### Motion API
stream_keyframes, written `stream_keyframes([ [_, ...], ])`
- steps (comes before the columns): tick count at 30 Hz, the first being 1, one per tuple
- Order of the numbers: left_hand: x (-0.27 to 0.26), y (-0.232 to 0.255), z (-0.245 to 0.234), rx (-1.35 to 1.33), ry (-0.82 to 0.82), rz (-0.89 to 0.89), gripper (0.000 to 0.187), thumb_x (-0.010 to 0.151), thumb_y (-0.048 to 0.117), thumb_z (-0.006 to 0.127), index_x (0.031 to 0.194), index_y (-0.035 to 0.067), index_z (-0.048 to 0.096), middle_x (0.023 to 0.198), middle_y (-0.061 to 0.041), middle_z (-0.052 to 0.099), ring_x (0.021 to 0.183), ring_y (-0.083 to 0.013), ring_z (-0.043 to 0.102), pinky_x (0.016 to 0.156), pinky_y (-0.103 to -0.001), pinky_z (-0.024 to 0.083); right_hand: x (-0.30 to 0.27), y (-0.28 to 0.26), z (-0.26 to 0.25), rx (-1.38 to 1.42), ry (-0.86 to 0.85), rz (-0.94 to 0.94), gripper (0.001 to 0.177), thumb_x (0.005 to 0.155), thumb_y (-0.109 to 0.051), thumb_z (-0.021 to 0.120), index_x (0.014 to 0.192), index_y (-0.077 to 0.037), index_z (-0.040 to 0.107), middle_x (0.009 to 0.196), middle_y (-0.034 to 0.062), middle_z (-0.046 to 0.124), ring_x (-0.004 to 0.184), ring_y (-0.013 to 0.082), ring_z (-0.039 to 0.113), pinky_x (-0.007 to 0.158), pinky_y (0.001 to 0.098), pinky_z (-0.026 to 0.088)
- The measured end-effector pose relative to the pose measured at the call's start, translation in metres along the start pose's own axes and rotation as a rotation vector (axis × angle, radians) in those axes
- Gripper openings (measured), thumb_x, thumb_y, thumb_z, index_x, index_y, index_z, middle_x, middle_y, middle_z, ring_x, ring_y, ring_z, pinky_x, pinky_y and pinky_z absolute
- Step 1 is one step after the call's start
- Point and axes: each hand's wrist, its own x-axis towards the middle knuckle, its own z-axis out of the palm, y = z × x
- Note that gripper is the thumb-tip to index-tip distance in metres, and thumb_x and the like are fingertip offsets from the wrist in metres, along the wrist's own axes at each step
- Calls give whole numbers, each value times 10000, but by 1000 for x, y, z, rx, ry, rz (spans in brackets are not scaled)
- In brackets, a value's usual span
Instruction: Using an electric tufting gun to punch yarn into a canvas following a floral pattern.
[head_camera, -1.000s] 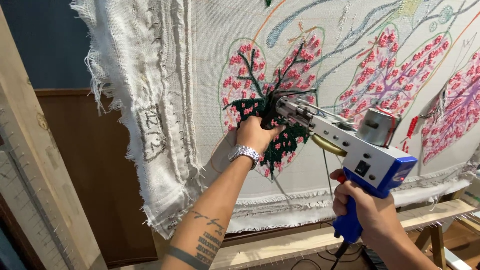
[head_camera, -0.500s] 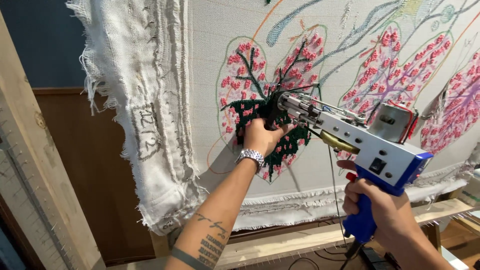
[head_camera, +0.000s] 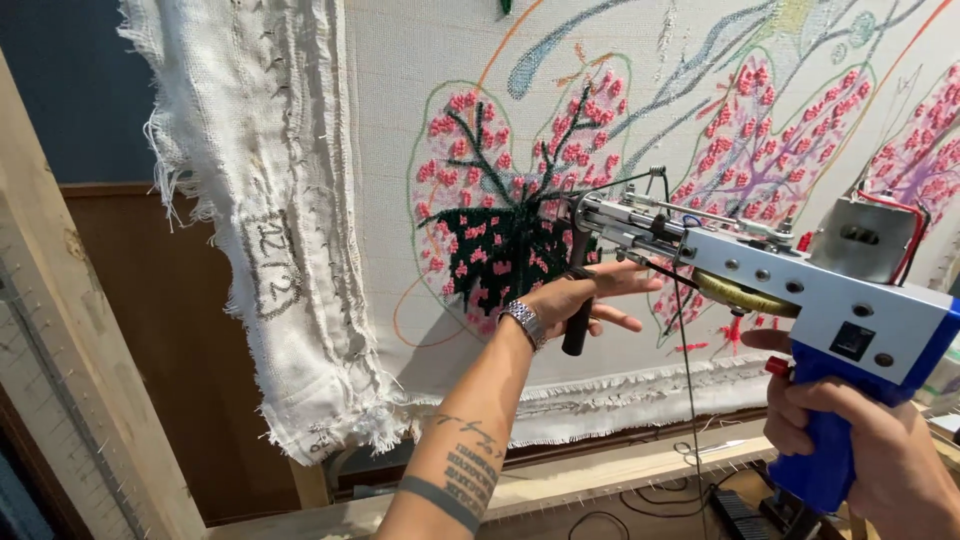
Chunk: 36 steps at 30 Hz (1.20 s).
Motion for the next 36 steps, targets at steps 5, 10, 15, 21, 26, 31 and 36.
stream_keyframes([
  [5,9,-3,5,-54,-133,66,732,910,499,654,1555,231,435,1473,-64,594,1063,-226,743,547,-220,400,-2,-5,-11,-49,-76,-35,572,888,-20,600,1432,123,498,744,109,440,591,208,442,524,361,381],
  [10,3,-3,12,41,-33,-19,611,988,480,622,1513,184,525,1391,-81,683,1018,-179,751,685,-228,555,-1,3,-29,-64,26,9,559,908,-32,588,1382,231,449,766,135,445,603,223,439,540,392,374],
  [15,-11,-13,-22,329,293,92,426,975,429,717,1246,102,744,1119,-91,767,838,-125,729,665,-246,568,-3,4,-60,-75,-113,-18,698,878,-40,567,1537,133,415,730,125,431,586,237,469,550,402,424],
  [21,-47,40,-22,934,1059,392,329,872,381,816,966,71,755,853,-61,760,667,-111,687,645,-278,584,-3,17,-86,78,-141,-55,765,837,-94,536,1548,131,368,752,112,423,593,214,443,522,375,389],
  [26,-37,30,-42,1142,1082,646,288,896,233,756,1111,42,733,1047,-117,733,757,-236,700,709,-359,575,-6,9,-71,38,-148,-44,825,826,-108,547,1597,117,361,729,133,420,567,233,448,537,379,401],
  [31,-42,39,-27,1132,1195,760,132,995,175,704,1047,59,739,1031,-102,735,868,-273,714,756,-380,576,-18,2,-38,37,-129,-73,709,825,-65,547,1482,160,402,740,121,438,572,195,436,528,339,361],
  [36,-55,20,-11,856,1119,646,229,981,265,645,906,53,689,810,-65,687,674,-166,671,615,-344,554,-11,6,-42,-9,-179,-23,726,868,-52,561,1545,151,394,739,139,450,583,234,471,542,386,397],
])
